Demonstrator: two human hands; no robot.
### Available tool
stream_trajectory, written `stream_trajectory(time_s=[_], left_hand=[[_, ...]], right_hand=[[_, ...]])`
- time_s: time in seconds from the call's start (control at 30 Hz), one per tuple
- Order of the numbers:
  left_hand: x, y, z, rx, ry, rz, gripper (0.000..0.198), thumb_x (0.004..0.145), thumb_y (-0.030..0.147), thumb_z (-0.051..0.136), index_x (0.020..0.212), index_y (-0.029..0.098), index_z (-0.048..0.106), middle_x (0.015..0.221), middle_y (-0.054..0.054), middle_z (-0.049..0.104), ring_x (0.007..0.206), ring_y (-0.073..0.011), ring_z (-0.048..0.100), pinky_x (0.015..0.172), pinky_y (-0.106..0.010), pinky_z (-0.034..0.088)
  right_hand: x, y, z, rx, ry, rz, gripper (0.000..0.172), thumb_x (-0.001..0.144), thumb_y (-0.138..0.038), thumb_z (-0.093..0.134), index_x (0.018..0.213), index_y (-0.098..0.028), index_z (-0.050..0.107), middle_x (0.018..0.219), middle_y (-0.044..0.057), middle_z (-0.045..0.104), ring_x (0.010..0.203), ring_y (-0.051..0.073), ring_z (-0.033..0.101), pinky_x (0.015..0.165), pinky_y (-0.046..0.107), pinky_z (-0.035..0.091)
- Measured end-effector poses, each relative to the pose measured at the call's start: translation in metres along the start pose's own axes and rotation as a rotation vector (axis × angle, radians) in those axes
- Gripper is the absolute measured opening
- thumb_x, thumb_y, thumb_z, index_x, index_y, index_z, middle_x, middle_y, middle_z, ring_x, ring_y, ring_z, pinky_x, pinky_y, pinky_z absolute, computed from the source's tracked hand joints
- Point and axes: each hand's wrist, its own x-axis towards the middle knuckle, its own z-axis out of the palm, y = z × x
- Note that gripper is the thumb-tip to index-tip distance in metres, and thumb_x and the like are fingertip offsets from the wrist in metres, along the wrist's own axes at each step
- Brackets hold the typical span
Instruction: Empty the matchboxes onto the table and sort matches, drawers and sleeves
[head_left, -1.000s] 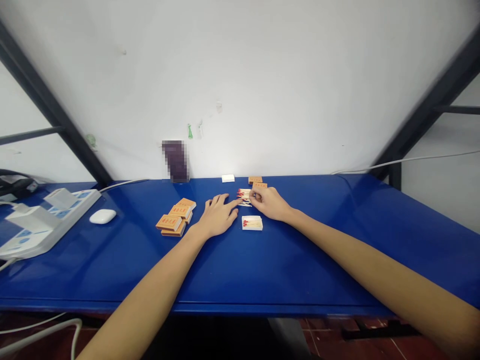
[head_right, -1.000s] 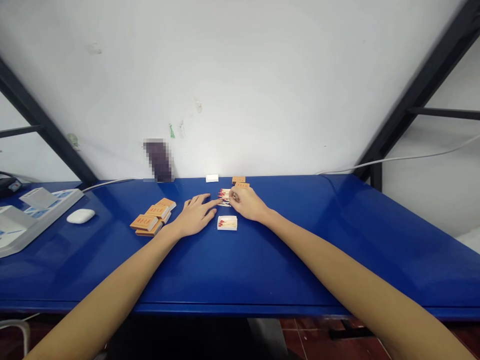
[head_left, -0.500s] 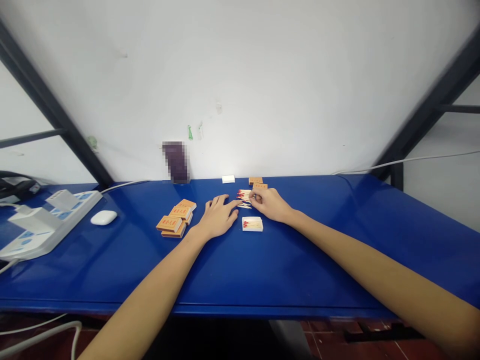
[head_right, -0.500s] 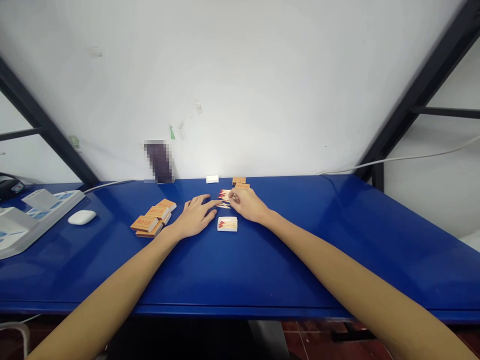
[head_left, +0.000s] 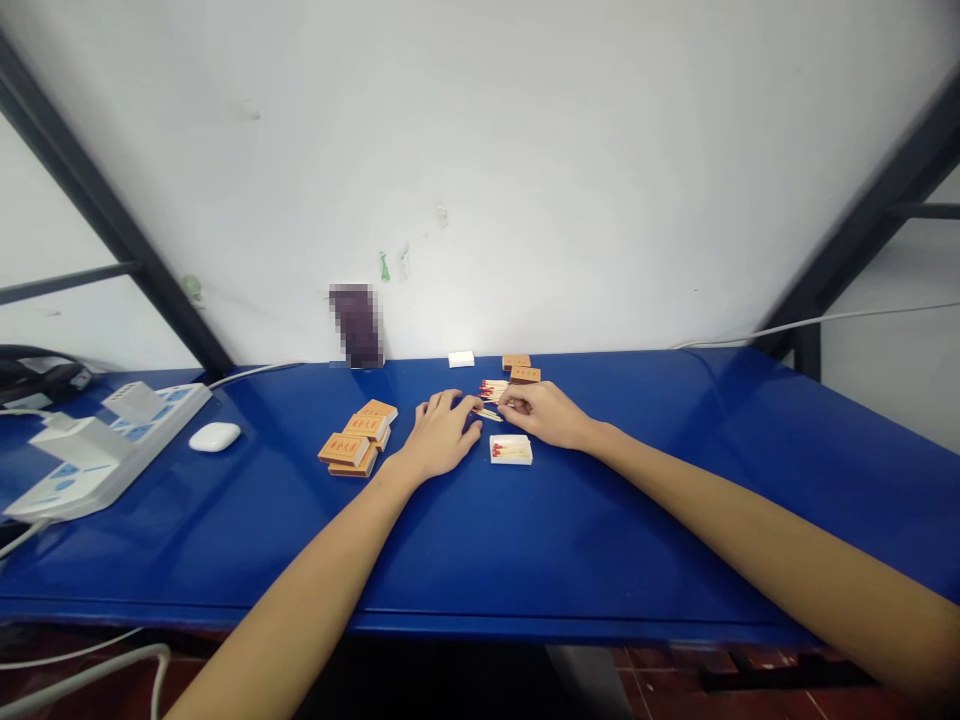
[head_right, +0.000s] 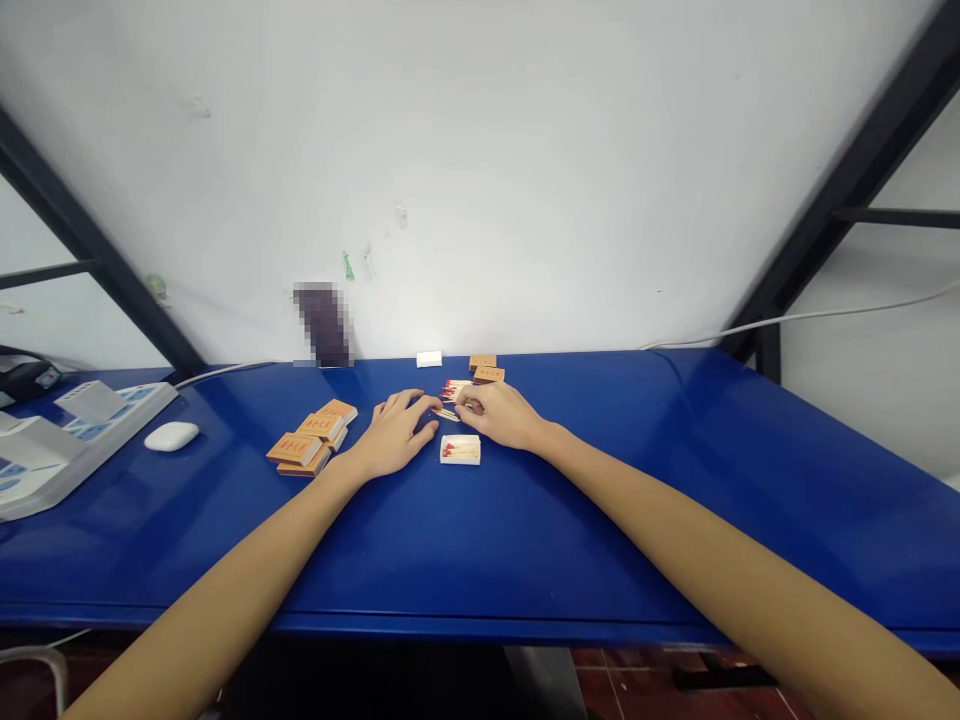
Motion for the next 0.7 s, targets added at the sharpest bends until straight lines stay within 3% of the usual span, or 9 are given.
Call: stream_trajectory(time_s=[0.17,0.33,0.7], left_hand=[[-0.0004,0.0005,-0.0007,-0.003,0.003,-0.012,0.043,0.099,0.037,0.038,0.139,0.026,0.045,0.142,-0.013,0.044,0.133,-0.0310,0.039,0.107,-0.053,0.033],[0.0008,-0.0019,0.0025,0.012,0.017,0.003,0.038,0.099,0.037,0.039,0.132,0.024,0.052,0.142,-0.014,0.043,0.133,-0.0326,0.039,0.106,-0.054,0.034],[0.0010,-0.0017,0.0002,-0.004,0.012,0.006,0.033,0.098,0.038,0.040,0.126,0.025,0.052,0.139,-0.011,0.045,0.129,-0.0305,0.042,0.105,-0.052,0.035]], right_hand=[[-0.0019,-0.0032,-0.0019,-0.003,-0.051,0.003,0.022,0.093,-0.030,0.051,0.082,-0.018,0.066,0.061,-0.002,0.054,0.055,0.011,0.044,0.057,0.024,0.028],[-0.0030,-0.0041,-0.0019,-0.003,-0.070,0.026,0.021,0.093,-0.032,0.053,0.086,-0.018,0.068,0.062,-0.003,0.055,0.055,0.011,0.045,0.057,0.024,0.028],[-0.0019,-0.0064,-0.0019,-0.003,-0.080,0.060,0.015,0.090,-0.028,0.056,0.084,-0.020,0.068,0.063,-0.003,0.055,0.057,0.011,0.045,0.058,0.024,0.028]])
